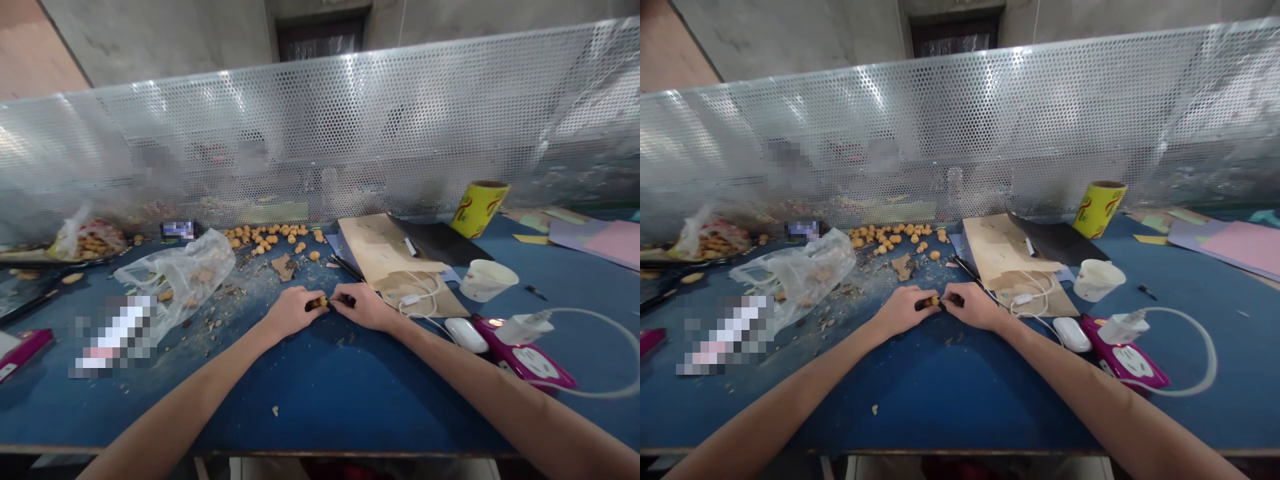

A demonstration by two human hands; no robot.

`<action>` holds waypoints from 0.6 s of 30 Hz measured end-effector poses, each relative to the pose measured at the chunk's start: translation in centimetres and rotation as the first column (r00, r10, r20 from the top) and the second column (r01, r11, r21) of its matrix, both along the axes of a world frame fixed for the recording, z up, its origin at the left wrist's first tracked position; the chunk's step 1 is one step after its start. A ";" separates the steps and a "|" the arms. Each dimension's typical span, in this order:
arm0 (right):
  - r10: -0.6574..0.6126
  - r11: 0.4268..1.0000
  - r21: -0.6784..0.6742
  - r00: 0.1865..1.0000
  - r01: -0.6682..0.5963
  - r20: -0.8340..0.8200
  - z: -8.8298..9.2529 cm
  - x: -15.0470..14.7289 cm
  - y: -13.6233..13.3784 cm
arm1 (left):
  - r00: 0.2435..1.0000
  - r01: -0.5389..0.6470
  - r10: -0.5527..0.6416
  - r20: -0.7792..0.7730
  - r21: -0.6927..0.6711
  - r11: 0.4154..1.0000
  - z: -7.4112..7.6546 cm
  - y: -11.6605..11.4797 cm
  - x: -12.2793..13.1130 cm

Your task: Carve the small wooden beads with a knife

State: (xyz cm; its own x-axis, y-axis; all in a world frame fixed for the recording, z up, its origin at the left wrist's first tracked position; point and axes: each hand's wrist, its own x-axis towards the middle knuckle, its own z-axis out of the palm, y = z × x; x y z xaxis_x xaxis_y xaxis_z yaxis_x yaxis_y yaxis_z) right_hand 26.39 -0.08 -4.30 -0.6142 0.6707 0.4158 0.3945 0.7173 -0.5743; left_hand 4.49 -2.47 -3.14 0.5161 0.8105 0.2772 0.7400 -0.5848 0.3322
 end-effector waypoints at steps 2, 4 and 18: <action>-0.004 1.000 -0.019 1.000 0.004 -0.007 0.1 0.0 -0.1 | 1.000 0.006 -0.006 0.001 -0.004 1.000 0.0 0.0 0.0; -0.010 0.999 -0.030 1.000 0.010 -0.011 0.1 0.1 -0.1 | 1.000 0.014 -0.014 -0.003 -0.008 1.000 0.1 0.0 0.0; -0.008 0.999 0.038 1.000 0.008 0.013 0.3 -0.1 -0.1 | 1.000 0.009 -0.009 -0.014 -0.006 1.000 0.0 0.0 0.0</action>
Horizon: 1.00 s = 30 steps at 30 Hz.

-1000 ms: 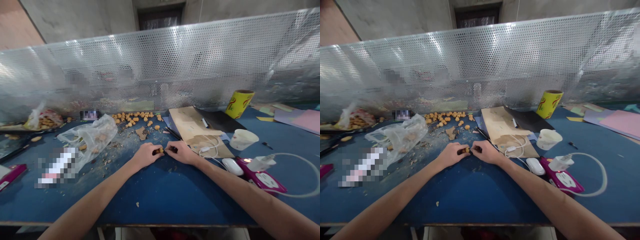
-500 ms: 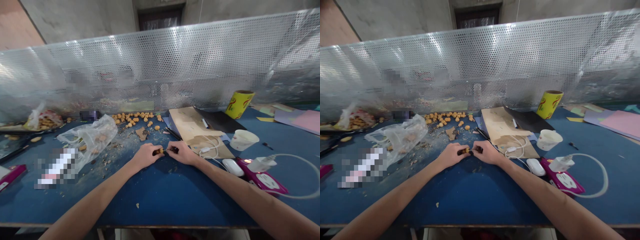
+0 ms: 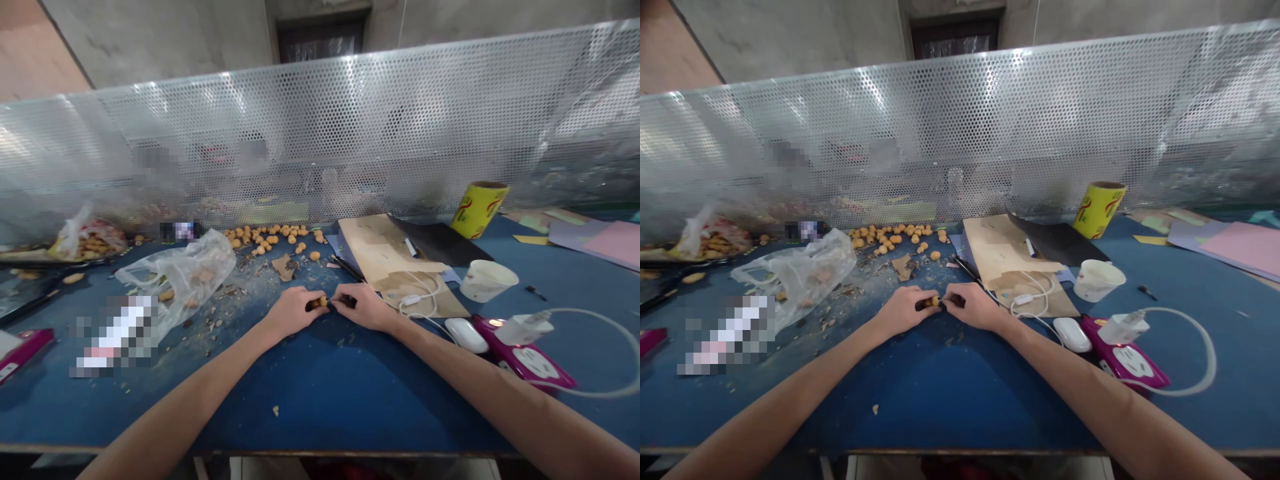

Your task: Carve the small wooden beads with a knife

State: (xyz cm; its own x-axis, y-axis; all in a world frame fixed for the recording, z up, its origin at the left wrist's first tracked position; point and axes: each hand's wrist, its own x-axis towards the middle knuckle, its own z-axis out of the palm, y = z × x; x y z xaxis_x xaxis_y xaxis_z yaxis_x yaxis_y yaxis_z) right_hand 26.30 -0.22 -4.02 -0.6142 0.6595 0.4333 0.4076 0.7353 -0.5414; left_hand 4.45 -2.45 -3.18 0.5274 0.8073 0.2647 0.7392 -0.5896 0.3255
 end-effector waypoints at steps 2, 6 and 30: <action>-0.001 1.000 0.011 1.000 0.000 0.002 -0.1 0.0 0.0 | 1.000 -0.006 0.006 0.000 0.001 1.000 -0.1 0.0 0.0; 0.000 1.000 -0.002 1.000 0.000 -0.015 -0.2 0.1 0.1 | 1.000 -0.012 0.012 0.002 0.001 1.000 -0.1 0.0 0.0; -0.034 0.999 0.012 0.999 0.035 -0.033 -0.4 0.1 0.2 | 1.000 -0.005 0.005 0.013 -0.002 1.000 0.0 0.0 0.0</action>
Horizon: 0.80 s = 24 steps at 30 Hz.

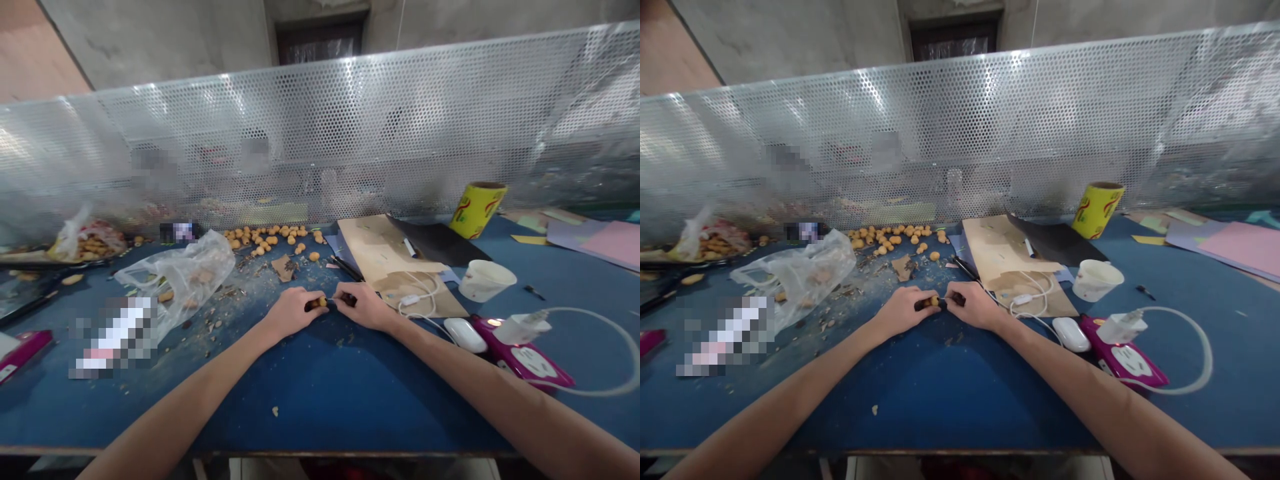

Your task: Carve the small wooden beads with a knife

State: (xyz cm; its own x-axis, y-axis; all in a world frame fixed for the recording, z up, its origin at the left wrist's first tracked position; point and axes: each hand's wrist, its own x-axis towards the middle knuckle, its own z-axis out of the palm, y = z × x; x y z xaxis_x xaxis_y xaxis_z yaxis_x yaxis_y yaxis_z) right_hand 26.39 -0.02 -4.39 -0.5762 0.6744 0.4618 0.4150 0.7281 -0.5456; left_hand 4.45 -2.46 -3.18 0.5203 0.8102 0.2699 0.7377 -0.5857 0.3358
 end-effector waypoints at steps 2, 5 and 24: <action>0.014 1.000 -0.007 1.000 -0.014 -0.002 0.0 0.0 0.0 | 1.000 -0.011 0.011 0.006 0.006 1.000 0.0 0.0 0.0; 0.025 1.000 -0.004 1.000 -0.025 -0.008 0.1 0.0 -0.1 | 1.000 -0.013 0.013 0.005 0.014 1.000 0.0 0.0 0.0; 0.022 0.999 0.029 0.998 -0.024 0.052 0.1 -0.2 -0.2 | 1.000 -0.010 0.010 -0.006 -0.004 1.000 -0.1 0.0 0.1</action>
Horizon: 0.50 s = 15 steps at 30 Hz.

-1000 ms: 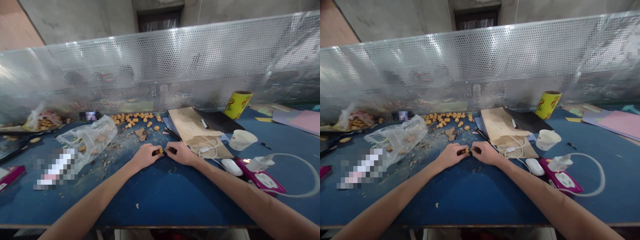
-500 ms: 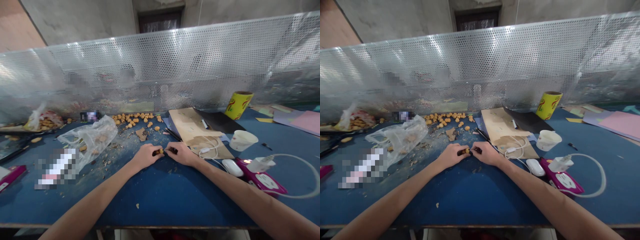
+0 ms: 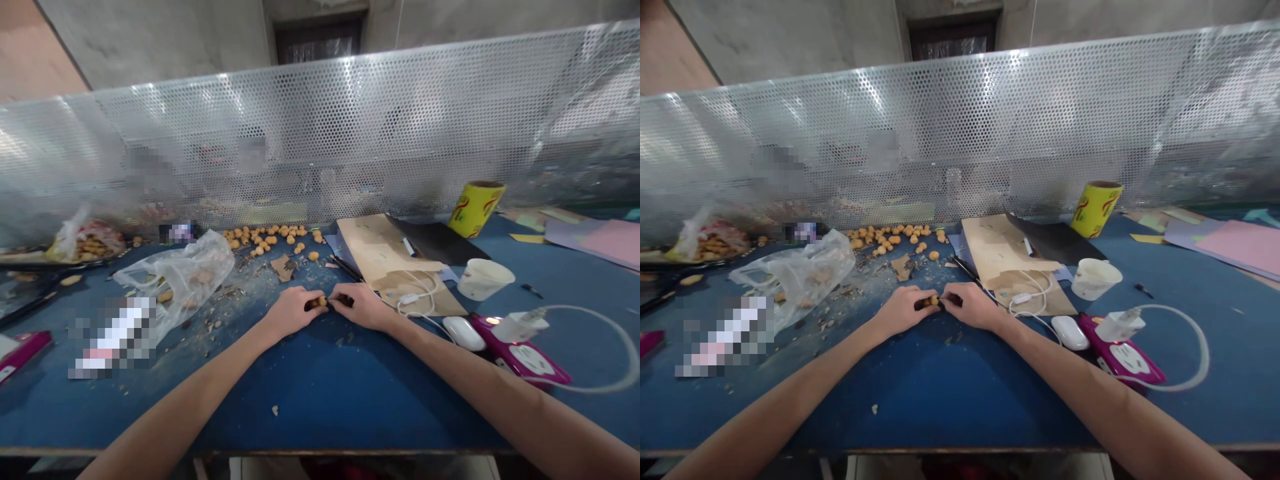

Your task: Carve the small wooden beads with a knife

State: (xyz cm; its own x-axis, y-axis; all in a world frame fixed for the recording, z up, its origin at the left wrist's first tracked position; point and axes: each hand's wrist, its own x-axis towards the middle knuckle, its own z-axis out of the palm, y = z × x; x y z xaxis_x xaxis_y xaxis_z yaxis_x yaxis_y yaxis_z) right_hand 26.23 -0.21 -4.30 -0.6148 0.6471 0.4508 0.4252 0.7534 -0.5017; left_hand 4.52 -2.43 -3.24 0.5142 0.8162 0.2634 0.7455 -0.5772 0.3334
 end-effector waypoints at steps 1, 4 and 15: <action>-0.003 1.000 0.004 1.000 0.003 -0.001 0.0 0.0 0.0 | 1.000 0.002 -0.002 0.000 0.006 1.000 0.0 0.0 0.0; -0.016 0.999 0.031 1.000 0.016 0.001 -0.1 0.0 -0.1 | 1.000 0.007 -0.007 -0.004 0.013 1.000 -0.1 0.0 0.0; 0.004 0.990 0.138 0.998 -0.013 0.067 0.1 0.8 -0.5 | 1.000 -0.005 0.005 0.004 0.028 1.000 -0.2 0.5 0.5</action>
State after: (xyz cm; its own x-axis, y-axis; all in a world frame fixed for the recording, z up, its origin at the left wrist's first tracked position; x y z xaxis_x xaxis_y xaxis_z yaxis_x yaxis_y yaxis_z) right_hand 27.07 -0.67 -4.19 -0.6516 0.5762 0.4933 0.4477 0.8172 -0.3630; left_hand 5.06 -1.92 -3.41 0.5093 0.8110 0.2879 0.7470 -0.5827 0.3200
